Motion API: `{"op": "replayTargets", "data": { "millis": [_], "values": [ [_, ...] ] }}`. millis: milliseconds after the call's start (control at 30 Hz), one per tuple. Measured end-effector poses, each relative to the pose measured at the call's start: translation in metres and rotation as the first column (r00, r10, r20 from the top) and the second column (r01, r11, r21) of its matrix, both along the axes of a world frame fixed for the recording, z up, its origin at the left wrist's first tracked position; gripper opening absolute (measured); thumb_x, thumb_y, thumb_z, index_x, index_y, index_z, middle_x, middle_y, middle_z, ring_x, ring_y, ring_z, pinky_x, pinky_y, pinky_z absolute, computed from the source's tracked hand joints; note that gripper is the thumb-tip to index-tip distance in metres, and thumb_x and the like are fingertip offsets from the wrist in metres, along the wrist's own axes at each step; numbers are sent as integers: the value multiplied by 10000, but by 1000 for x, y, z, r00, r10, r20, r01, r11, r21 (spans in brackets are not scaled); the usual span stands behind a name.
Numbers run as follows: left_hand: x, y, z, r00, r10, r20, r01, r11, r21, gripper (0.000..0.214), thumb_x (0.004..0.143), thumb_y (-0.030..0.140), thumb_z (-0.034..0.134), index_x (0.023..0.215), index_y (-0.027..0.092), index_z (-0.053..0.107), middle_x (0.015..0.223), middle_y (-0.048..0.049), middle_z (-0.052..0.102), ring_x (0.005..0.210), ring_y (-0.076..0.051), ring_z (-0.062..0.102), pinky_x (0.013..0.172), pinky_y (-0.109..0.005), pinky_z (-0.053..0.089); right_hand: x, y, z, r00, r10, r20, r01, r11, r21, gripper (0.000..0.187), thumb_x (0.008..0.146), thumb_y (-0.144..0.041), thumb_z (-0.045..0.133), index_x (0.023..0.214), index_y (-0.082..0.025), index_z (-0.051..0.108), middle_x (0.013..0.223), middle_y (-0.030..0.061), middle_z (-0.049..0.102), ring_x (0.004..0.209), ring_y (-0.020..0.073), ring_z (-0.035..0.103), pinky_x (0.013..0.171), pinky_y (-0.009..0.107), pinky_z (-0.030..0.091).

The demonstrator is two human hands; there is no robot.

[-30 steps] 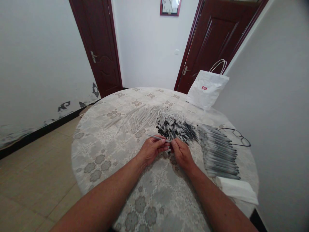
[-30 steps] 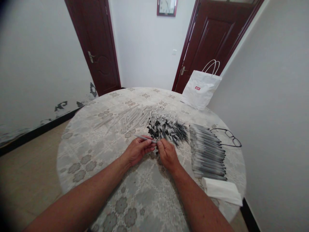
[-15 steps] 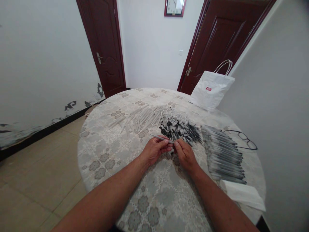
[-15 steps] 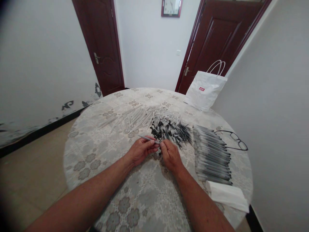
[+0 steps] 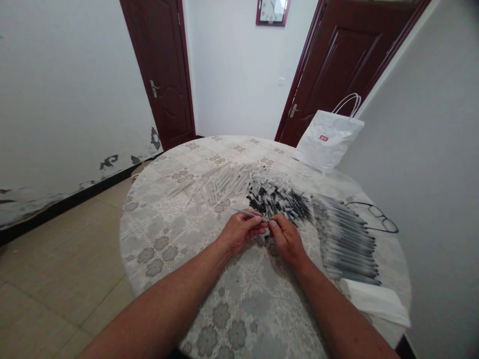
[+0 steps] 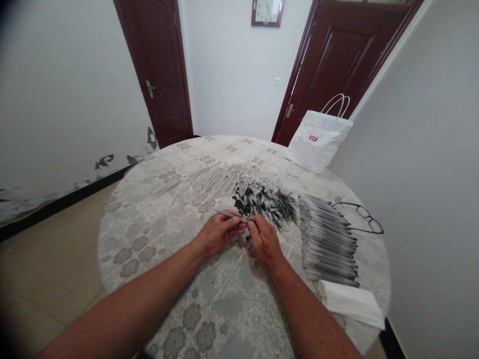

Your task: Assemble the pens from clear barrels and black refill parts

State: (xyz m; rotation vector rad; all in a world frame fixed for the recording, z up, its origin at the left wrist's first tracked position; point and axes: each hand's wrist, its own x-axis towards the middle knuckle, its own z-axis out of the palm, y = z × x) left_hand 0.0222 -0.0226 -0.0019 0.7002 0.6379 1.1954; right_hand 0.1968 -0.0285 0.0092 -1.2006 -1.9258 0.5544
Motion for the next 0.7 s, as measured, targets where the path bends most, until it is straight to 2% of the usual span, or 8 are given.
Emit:
{"op": "replayTargets", "data": {
  "millis": [267,367,433,567,633,700],
  "values": [
    [-1,1,3,998,22,-58,-21,1000,12,292,748,252,806,954,118,648,890,-117,739,812,-202,730,746,-318,599,-1,1,-2,998,-30,-56,27,998,-55,401,1001,-453,369,698,-222,492,596,-29,516,573,140,472,584,265,355],
    [-10,5,8,994,89,-60,-87,996,29,281,770,264,785,973,122,652,874,-105,733,797,-188,724,743,-311,598,3,5,-3,988,-81,-131,68,993,-101,448,998,-491,352,672,-222,500,564,-23,519,533,138,474,551,268,364],
    [-16,8,11,988,148,-50,-146,988,41,276,777,253,776,992,131,654,870,-86,728,800,-175,720,765,-310,598,6,8,-5,977,-109,-183,83,986,-146,472,992,-521,345,673,-219,517,550,-20,523,504,137,478,523,269,369],
    [-23,13,10,981,184,-53,-183,983,21,268,776,237,772,993,128,660,841,-72,718,779,-161,712,764,-304,600,10,13,-6,958,-114,-261,59,976,-209,472,975,-538,364,677,-214,533,550,-17,534,462,131,481,482,267,374],
    [-23,13,9,980,192,-60,-191,981,15,267,784,240,763,1004,125,664,843,-76,719,787,-164,712,763,-303,600,10,13,-6,955,-102,-278,48,979,-197,444,971,-518,375,697,-214,544,569,-19,546,474,130,495,489,265,387],
    [-22,12,8,978,193,-74,-192,981,13,271,785,242,761,1011,126,669,853,-80,721,799,-167,714,769,-302,599,8,12,-5,956,-99,-276,61,987,-146,358,952,-490,428,797,-210,588,636,-15,591,521,133,525,521,262,412]
  ]
}}
